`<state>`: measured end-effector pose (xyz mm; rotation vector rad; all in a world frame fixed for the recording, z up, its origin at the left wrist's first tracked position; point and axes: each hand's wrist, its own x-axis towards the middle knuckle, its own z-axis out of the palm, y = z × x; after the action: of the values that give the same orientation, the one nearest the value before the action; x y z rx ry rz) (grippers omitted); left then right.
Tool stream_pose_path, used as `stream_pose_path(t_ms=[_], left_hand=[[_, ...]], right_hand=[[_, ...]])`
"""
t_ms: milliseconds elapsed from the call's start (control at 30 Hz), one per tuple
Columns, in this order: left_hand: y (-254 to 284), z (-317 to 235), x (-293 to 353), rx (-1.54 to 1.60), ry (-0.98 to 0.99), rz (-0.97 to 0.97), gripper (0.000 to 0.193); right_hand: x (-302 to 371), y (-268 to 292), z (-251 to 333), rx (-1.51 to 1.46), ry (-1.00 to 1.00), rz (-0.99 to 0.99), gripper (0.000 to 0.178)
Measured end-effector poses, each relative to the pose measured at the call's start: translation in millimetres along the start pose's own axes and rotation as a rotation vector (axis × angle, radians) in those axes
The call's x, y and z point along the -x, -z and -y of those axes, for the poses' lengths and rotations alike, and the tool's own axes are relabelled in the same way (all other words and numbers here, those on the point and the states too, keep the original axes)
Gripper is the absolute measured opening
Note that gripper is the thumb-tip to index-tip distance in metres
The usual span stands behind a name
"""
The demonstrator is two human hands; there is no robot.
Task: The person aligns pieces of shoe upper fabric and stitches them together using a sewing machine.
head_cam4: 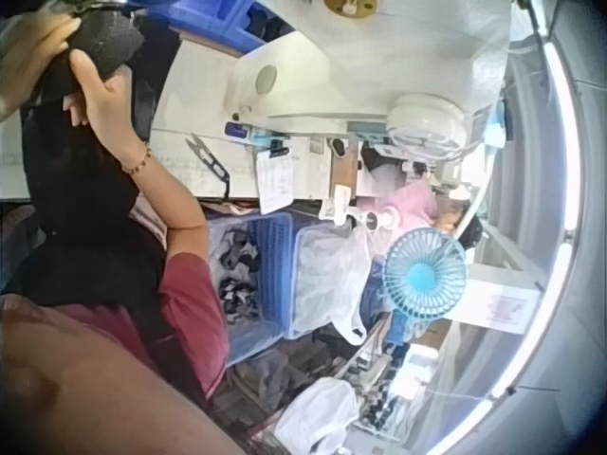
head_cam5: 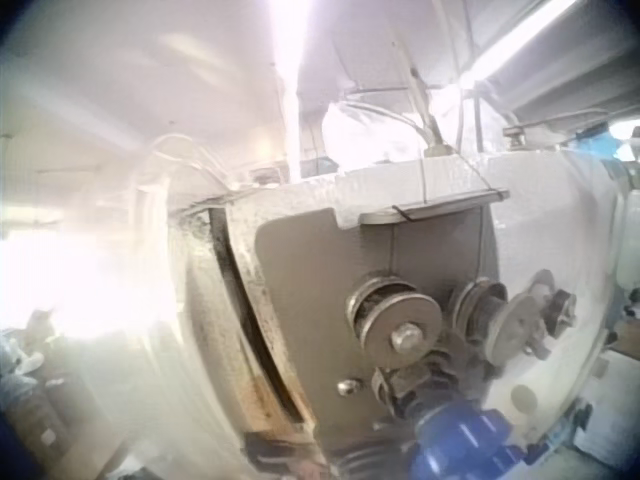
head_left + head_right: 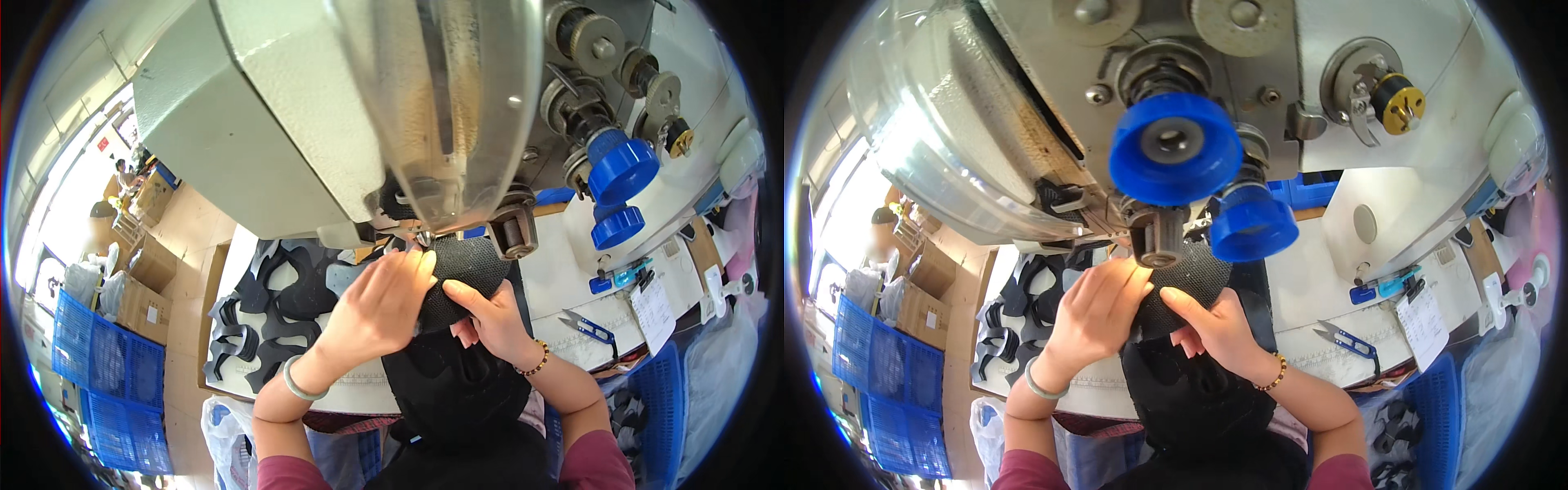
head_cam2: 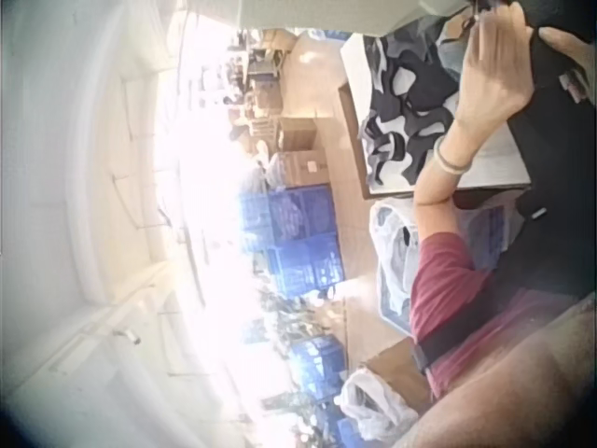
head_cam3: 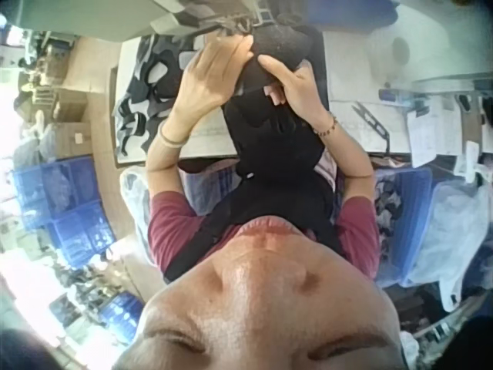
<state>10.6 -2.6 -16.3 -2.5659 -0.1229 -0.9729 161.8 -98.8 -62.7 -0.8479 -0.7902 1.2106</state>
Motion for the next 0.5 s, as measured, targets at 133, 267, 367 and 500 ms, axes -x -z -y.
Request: stream_pose_path(t_ms=[133, 267, 367, 500], left_hand=[[8.4, 18.2, 5.7, 0.477, 0.192, -0.008, 0.027], [13.3, 22.4, 12.0, 0.533, 0.370, 0.061, 0.033], [16.6, 25.3, 7.5, 0.497, 0.315, 0.105, 0.040], [18.8, 30.2, 6.9, 0.422, 0.204, 0.120, 0.044]], right_hand=[[0.5, 2.5, 4.1, 0.037, -0.042, -0.058, 0.019], [2.4, -0.7, 14.2, 0.029, -0.058, -0.039, 0.022], [2.8, -11.6, 6.2, 0.280, -0.143, 0.139, 0.033], [0.4, -13.4, -0.8, 0.104, -0.126, 0.220, 0.031]])
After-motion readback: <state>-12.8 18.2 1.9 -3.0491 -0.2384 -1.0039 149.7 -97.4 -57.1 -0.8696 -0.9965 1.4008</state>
